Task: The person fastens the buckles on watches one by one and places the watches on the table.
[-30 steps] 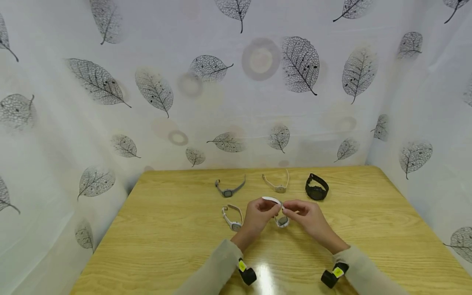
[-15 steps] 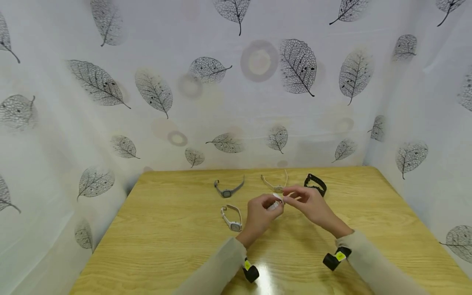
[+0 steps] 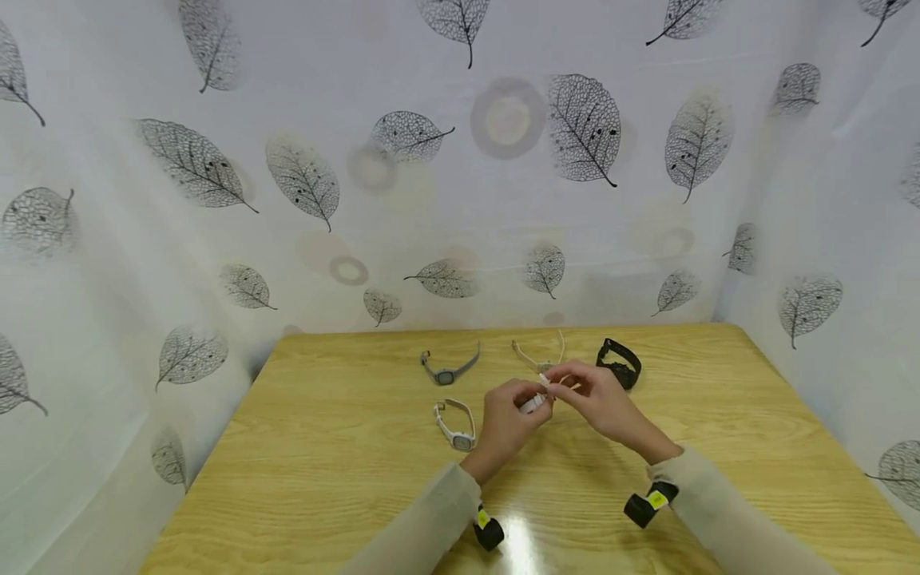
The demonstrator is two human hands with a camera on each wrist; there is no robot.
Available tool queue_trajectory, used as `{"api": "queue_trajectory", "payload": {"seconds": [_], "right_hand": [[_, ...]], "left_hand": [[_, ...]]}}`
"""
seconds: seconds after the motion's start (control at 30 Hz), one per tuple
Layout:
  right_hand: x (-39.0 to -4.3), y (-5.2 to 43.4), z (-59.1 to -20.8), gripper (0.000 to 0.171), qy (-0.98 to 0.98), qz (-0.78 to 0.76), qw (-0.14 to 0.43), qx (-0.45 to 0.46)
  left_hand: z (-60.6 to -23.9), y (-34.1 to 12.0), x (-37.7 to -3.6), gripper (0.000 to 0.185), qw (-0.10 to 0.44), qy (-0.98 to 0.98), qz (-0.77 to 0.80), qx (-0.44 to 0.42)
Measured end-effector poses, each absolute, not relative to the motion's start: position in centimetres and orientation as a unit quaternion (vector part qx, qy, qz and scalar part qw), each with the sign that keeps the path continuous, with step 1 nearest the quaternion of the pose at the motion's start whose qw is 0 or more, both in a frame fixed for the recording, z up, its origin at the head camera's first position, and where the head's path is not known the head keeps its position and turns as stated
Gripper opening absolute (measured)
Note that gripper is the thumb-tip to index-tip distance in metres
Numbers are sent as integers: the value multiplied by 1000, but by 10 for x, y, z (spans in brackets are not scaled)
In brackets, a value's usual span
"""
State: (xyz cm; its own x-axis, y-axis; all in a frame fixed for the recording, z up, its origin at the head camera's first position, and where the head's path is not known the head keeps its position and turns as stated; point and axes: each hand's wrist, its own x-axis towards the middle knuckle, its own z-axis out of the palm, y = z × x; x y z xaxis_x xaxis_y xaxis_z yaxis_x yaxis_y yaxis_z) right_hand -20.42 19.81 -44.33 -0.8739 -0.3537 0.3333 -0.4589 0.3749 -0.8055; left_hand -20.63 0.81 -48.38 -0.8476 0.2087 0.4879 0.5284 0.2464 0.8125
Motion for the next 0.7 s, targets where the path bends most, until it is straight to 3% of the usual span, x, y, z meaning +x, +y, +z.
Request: {"api": "queue_trajectory", "payload": {"seconds": [0.3, 0.7], "right_hand": [[-204, 209, -454, 20, -808, 551, 42, 204], [-202, 214, -458, 22, -800, 563, 30, 204]], "left_hand": [[-487, 6, -205, 17, 107, -779, -574, -228], [-489, 6, -202, 7, 120, -760, -587, -252]]}}
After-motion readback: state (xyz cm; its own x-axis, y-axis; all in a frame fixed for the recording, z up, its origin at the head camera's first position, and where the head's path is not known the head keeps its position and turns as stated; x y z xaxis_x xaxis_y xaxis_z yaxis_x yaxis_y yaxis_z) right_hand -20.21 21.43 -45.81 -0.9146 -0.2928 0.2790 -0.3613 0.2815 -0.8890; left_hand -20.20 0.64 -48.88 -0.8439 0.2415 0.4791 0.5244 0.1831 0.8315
